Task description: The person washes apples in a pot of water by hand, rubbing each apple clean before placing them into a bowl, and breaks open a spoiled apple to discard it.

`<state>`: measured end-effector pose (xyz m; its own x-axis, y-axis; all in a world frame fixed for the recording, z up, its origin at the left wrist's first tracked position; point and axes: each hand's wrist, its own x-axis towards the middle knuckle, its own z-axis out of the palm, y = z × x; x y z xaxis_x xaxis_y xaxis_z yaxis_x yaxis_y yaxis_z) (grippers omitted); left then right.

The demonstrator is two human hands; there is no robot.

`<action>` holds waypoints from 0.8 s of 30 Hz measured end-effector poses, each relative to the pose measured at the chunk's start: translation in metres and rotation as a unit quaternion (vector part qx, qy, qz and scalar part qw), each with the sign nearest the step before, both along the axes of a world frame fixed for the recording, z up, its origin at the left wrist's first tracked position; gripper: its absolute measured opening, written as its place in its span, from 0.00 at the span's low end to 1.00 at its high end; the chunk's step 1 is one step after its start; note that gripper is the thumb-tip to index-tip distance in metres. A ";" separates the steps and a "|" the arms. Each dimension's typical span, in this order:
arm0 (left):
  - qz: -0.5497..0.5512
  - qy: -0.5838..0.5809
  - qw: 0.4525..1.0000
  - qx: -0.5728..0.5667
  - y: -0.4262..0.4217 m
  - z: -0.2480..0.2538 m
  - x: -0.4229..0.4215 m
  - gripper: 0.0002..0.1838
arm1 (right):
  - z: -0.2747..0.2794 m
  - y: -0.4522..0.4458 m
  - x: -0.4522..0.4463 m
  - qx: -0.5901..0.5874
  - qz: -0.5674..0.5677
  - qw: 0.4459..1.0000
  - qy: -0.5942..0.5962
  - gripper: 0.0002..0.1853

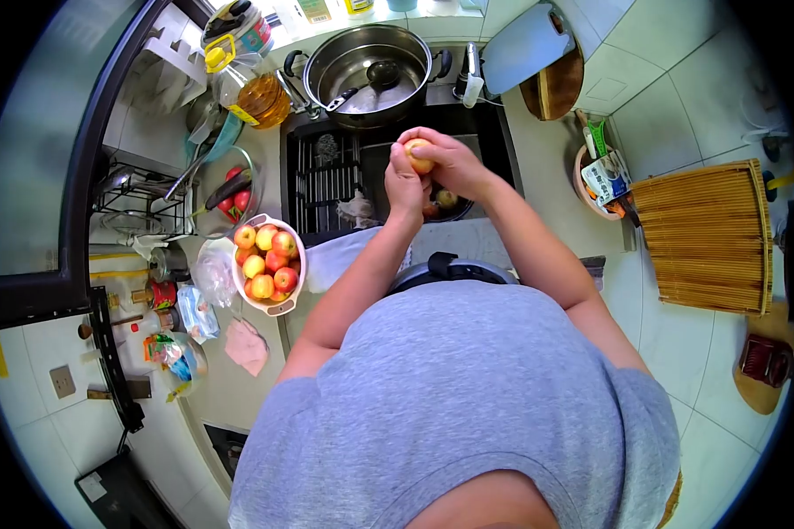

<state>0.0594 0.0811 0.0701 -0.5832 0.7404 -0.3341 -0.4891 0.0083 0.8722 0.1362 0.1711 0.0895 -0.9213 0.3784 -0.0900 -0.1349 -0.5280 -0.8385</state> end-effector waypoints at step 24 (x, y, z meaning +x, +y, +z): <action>-0.042 0.000 0.999 0.017 -0.006 -0.004 -0.001 0.34 | 0.011 -0.009 0.011 -0.012 -0.003 1.000 0.020 0.18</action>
